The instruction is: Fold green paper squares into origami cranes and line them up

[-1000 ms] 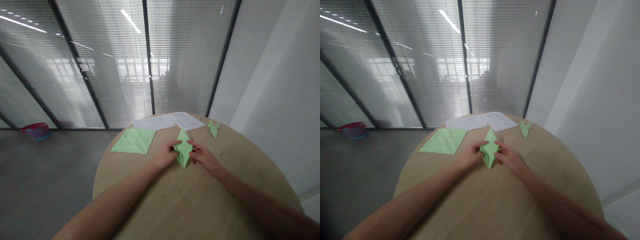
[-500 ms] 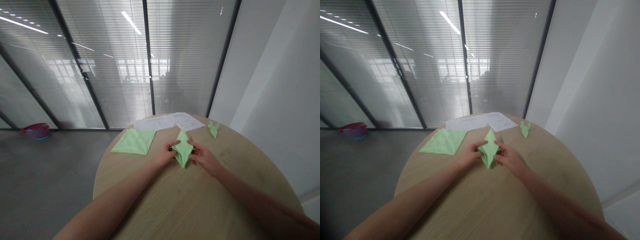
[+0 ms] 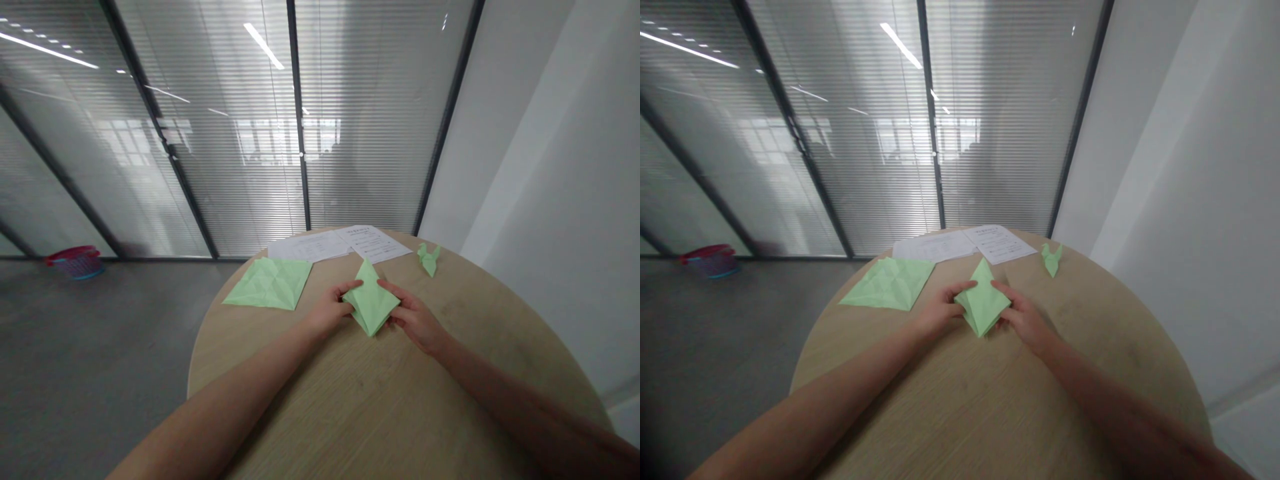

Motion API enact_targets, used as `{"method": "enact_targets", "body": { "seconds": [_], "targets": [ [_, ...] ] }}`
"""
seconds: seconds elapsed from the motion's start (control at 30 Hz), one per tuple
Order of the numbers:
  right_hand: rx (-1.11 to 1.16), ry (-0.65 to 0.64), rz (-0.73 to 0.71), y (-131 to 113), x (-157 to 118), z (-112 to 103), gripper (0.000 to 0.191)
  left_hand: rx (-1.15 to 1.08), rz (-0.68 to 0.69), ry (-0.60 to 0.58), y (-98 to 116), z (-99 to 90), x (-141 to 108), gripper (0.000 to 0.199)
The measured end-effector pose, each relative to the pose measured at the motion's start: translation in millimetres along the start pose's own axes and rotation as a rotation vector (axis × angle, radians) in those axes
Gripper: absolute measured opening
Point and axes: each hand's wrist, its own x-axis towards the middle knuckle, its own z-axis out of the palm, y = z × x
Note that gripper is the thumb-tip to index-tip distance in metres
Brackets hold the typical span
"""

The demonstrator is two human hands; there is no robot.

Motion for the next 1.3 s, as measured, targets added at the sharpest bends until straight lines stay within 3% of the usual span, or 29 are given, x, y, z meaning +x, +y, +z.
{"method": "enact_targets", "body": {
  "seconds": [0.23, 0.43, 0.63, 0.93, 1.07, 1.3],
  "targets": [
    [0.121, 0.023, 0.017, -6.3, 0.3, 4.0, 0.052, 0.041, 0.023, -0.046, 1.4, -0.9, 0.0, 0.076],
    [0.095, 0.046, 0.018, -2.8, 2.4, 3.3, 0.051, 0.319, 0.137, 0.047, 7.1, 5.2, -3.5, 0.066],
    [-0.021, 0.03, -0.018, 1.2, 2.9, 3.3, 0.054, 0.414, 0.168, 0.122, 11.0, 8.0, -6.1, 0.065],
    [-0.062, 0.093, -0.036, 0.5, 2.1, 2.6, 0.038, 0.437, 0.197, 0.126, 21.7, 14.2, -14.4, 0.037],
    [-0.117, 0.087, -0.068, -1.8, -0.3, 7.5, 0.035, 0.477, 0.228, 0.124, 19.2, 13.7, -14.3, 0.034],
    [-0.179, 0.033, -0.116, -0.8, -1.6, 10.9, 0.037, 0.588, 0.408, 0.065, 16.1, 15.1, -16.0, 0.036]
  ]
}}
